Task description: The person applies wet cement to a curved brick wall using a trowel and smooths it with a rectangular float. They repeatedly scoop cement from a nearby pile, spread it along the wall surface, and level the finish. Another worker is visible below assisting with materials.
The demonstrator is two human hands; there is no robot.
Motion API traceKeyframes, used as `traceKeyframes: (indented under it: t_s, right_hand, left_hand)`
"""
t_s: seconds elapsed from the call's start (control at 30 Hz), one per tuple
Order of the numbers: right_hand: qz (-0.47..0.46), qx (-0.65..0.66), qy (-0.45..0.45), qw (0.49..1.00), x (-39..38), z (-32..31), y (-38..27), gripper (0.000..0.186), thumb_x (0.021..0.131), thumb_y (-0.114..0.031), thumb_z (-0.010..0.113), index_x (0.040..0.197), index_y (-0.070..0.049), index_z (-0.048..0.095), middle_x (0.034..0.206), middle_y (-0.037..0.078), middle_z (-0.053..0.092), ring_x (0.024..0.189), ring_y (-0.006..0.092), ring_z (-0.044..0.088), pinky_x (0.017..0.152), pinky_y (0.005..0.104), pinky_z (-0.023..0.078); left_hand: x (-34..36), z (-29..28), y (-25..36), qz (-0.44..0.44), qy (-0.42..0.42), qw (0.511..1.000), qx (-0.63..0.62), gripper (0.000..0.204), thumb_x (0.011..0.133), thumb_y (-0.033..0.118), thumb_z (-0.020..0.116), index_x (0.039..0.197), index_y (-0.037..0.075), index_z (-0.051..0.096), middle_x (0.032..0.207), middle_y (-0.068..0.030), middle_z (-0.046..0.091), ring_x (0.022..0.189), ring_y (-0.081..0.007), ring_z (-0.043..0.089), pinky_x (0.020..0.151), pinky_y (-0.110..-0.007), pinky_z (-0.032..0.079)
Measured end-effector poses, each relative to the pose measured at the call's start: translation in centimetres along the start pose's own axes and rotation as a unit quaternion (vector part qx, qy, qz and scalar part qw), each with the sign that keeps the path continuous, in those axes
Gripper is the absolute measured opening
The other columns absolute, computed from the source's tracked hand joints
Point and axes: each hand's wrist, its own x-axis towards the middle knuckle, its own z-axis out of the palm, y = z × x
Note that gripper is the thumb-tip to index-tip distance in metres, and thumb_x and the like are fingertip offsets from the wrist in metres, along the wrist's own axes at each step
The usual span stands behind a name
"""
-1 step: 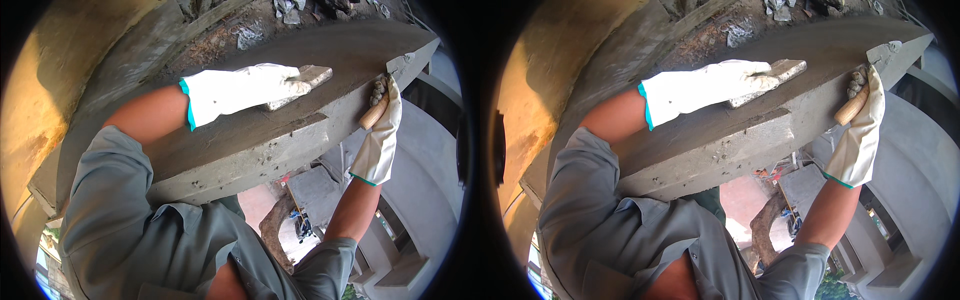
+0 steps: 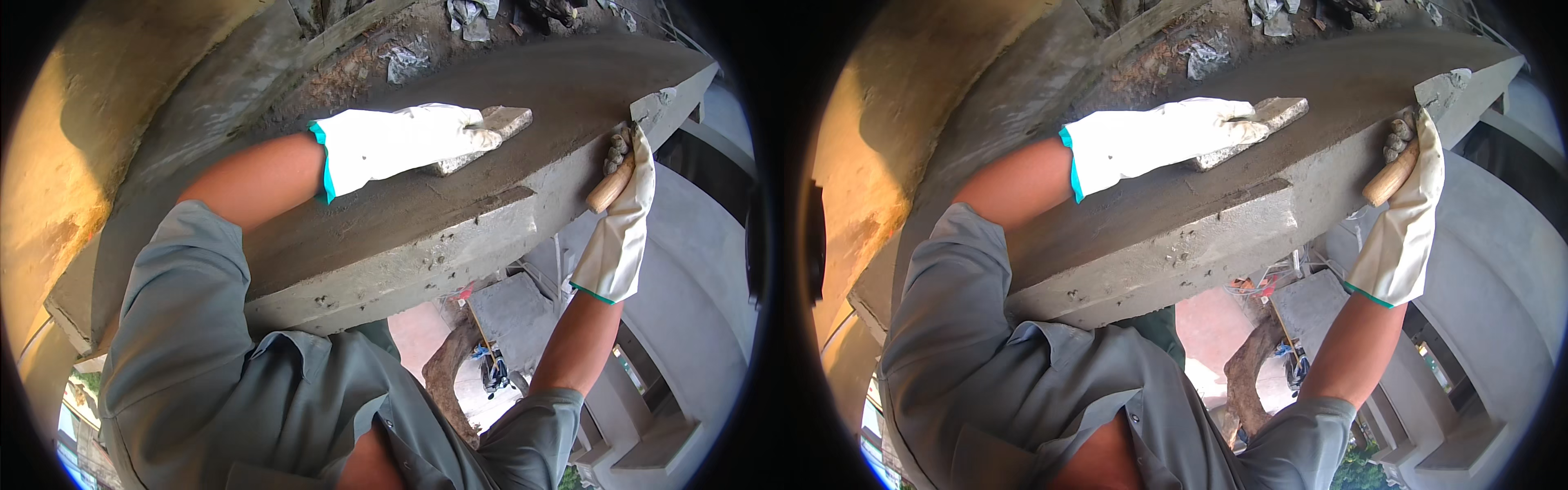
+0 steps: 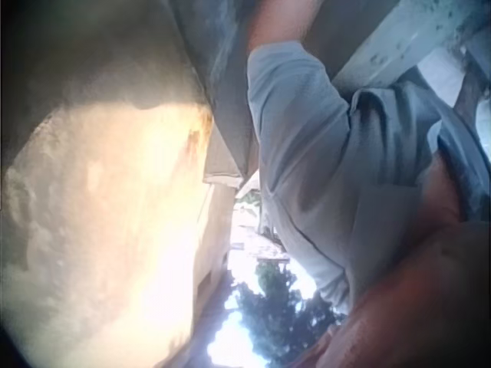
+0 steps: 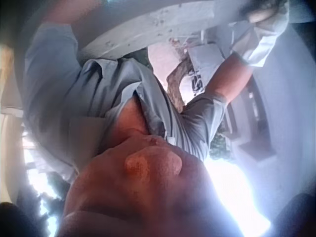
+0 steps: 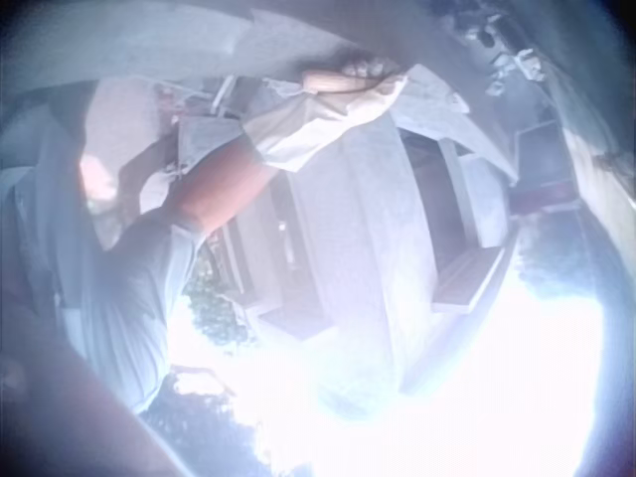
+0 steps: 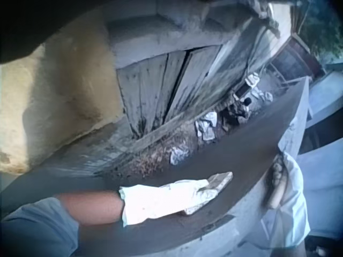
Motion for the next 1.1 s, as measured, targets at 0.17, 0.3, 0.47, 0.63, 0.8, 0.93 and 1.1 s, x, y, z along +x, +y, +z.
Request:
traceKeyframes:
  t_s: [0.17, 0.3, 0.47, 0.63, 0.8, 0.93, 1.1]
  right_hand:
    - [-0.016, -0.020, 0.032, 0.999, 0.7, 0.0, 0.2, 0.024, 0.102, -0.028, 0.064, 0.110, -0.006, 0.064, 0.085, 0.003, 0.065, 0.065, 0.0101, 0.058, 0.055, 0.0246, 0.049]
    - [-0.012, -0.001, 0.028, 1.000, 0.7, -0.2, 0.4, 0.026, 0.102, -0.029, 0.064, 0.110, -0.005, 0.065, 0.085, 0.004, 0.065, 0.066, 0.0104, 0.058, 0.056, 0.0240, 0.050]
    - [-0.006, -0.001, -0.008, 1.000, 0.8, -0.5, 0.3, 0.024, 0.101, -0.029, 0.065, 0.109, -0.006, 0.066, 0.085, 0.004, 0.065, 0.066, 0.0109, 0.059, 0.057, 0.0240, 0.050]
    - [-0.002, -0.009, 0.013, 1.000, 1.3, -0.9, 0.3, 0.024, 0.102, -0.029, 0.066, 0.108, -0.006, 0.066, 0.085, 0.003, 0.066, 0.067, 0.0107, 0.060, 0.056, 0.0242, 0.051]
    - [-0.016, -0.015, -0.017, 1.000, 1.7, -2.0, 0.7, 0.027, 0.102, -0.030, 0.065, 0.113, -0.005, 0.066, 0.090, 0.004, 0.068, 0.070, 0.0100, 0.061, 0.059, 0.0238, 0.053]
    - [-0.010, -0.011, -0.039, 0.999, 2.1, -2.4, 0.7, 0.028, 0.102, -0.030, 0.066, 0.114, -0.005, 0.067, 0.091, 0.003, 0.068, 0.072, 0.0096, 0.062, 0.061, 0.0225, 0.052]
    - [-0.013, -0.027, 0.007, 1.000, 2.5, -2.3, 0.6, 0.027, 0.102, -0.031, 0.064, 0.112, -0.006, 0.068, 0.092, 0.003, 0.069, 0.069, 0.0093, 0.062, 0.059, 0.0225, 0.052]
  left_hand:
    - [-1.9, 0.2, 0.6, 0.121, 0.016, 0.991, -0.050, 0.051, 0.106, 0.037, 0.058, 0.149, 0.011, 0.054, 0.135, -0.0113, 0.064, 0.126, -0.0223, 0.059, 0.113, -0.034, 0.042]
    - [-5.5, -0.4, -5.6, -0.013, -0.020, 0.943, -0.331, 0.038, 0.108, 0.022, 0.057, 0.138, -0.001, 0.058, 0.118, -0.0149, 0.069, 0.099, -0.0161, 0.071, 0.081, -0.023, 0.059]
    - [-4.3, -2.4, -10.9, -0.224, 0.010, 0.840, -0.494, 0.039, 0.107, 0.028, 0.057, 0.137, 0.003, 0.061, 0.117, -0.0124, 0.070, 0.099, -0.0149, 0.071, 0.085, -0.024, 0.061]
    - [-3.6, -1.2, -8.1, 0.117, 0.045, 0.992, -0.022, 0.051, 0.103, 0.038, 0.064, 0.146, 0.010, 0.058, 0.124, -0.0111, 0.069, 0.117, -0.0191, 0.062, 0.100, -0.033, 0.049]
    - [-12.6, -2.1, -8.3, -0.158, -0.116, 0.805, -0.560, 0.033, 0.104, 0.021, 0.066, 0.128, -0.001, 0.063, 0.099, -0.0093, 0.072, 0.071, -0.0151, 0.071, 0.056, -0.025, 0.058]
    - [-14.4, -3.7, -10.5, -0.311, 0.062, 0.718, -0.620, 0.023, 0.107, 0.019, 0.059, 0.120, 0.000, 0.062, 0.094, -0.0077, 0.072, 0.068, -0.0116, 0.072, 0.058, -0.020, 0.063]
    - [-9.5, -2.6, -10.1, -0.041, 0.009, 0.997, -0.061, 0.040, 0.107, 0.026, 0.059, 0.144, 0.010, 0.058, 0.116, -0.0017, 0.070, 0.092, -0.0079, 0.064, 0.079, -0.026, 0.054]
